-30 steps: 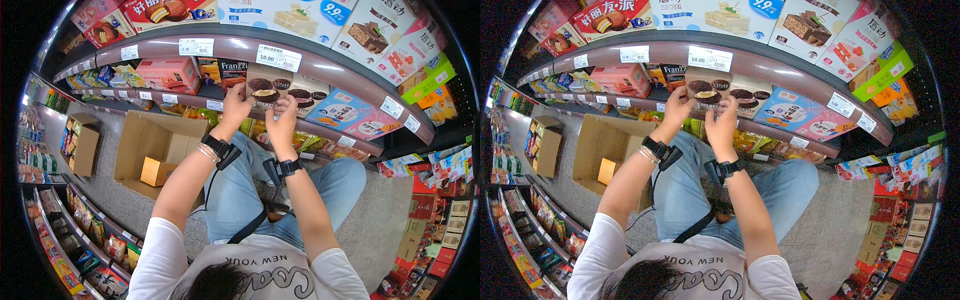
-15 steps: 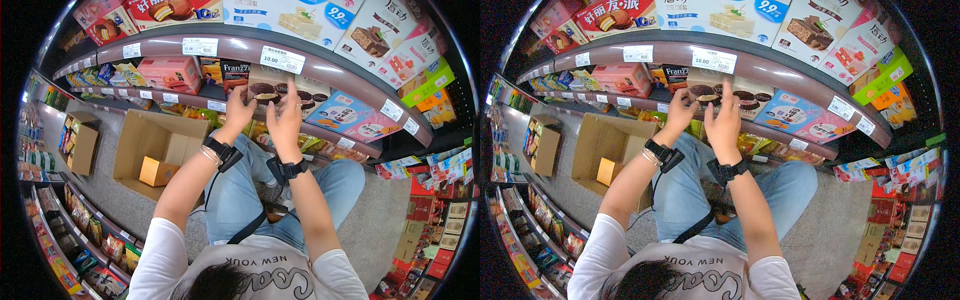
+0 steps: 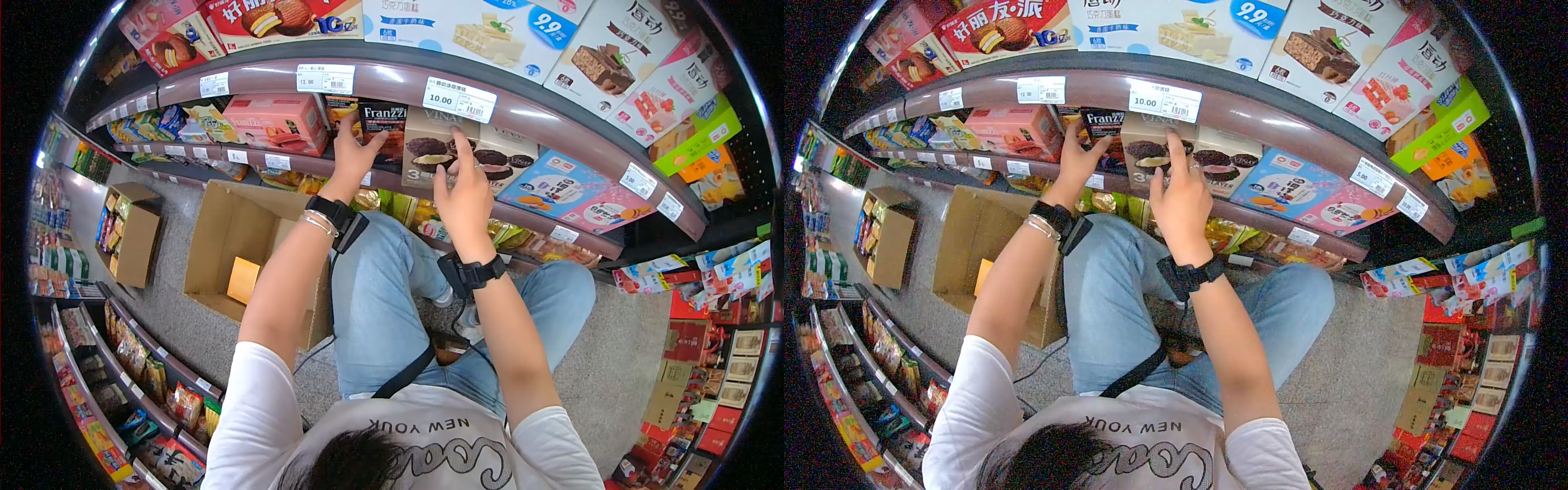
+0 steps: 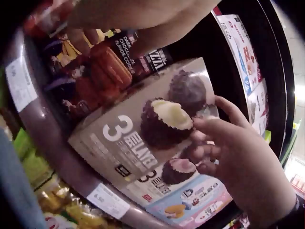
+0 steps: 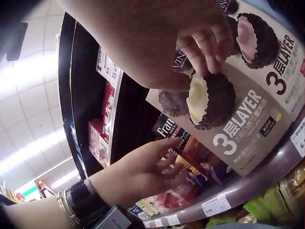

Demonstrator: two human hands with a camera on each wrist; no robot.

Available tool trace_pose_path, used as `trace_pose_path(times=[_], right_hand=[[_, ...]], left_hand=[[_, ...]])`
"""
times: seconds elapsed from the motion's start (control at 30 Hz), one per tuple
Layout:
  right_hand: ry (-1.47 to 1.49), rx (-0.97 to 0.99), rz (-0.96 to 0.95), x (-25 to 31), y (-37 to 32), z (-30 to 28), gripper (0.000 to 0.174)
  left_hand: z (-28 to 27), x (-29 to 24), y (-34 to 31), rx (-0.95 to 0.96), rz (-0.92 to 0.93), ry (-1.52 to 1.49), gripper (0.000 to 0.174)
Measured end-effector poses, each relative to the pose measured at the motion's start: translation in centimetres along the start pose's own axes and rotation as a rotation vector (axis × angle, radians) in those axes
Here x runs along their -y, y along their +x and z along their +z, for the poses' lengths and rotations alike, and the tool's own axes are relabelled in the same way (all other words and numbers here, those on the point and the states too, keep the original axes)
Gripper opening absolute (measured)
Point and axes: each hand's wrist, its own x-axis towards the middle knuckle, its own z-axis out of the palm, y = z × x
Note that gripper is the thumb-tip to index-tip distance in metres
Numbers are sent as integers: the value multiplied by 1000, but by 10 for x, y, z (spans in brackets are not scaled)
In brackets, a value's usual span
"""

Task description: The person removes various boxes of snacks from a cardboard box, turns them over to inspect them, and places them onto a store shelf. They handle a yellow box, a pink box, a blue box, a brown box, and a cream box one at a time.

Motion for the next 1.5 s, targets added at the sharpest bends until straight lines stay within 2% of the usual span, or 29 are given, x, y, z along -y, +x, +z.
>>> trace_pose_path(times=[0.1, 0.2, 0.3, 0.4, 0.5, 0.63, 0.67, 0.9, 1.1, 1.2, 1.4, 1.5], right_hand=[[32, 12, 27, 2, 0, 0, 61], [19, 5, 25, -1, 0, 2, 61], [3, 29, 43, 1, -1, 1, 62], [8, 16, 24, -2, -2, 3, 64], [-6, 14, 11, -5, -3, 6, 66], [5, 23, 31, -4, -3, 8, 68], [8, 16, 31, -4, -3, 9, 68], [11, -69, 4, -2, -3, 17, 67], [-1, -52, 3, -3, -5, 16, 68], [-4, -45, 5, -5, -7, 17, 69], [3, -35, 13, -5, -6, 19, 69], [4, -25, 22, -4, -6, 18, 70]], left_hand=[[1, -2, 4, 21, -70, -144, 66], [2, 15, 13, 124, -218, -270, 65], [-1, 5, 10, 77, -188, -273, 63], [-5, 25, 17, 121, -95, -160, 56], [-25, 18, 12, 231, -240, -392, 50], [-59, 7, 10, 270, -498, -474, 44], [-65, 9, 9, 260, -470, -555, 42], [-80, 5, 11, 245, -460, -495, 44], [-86, 8, 20, 239, -484, -416, 44], [-88, 16, 24, 228, -454, -516, 43], [-78, 21, 26, 129, -380, -464, 45], [-59, 42, 30, 55, -33, -231, 54]])
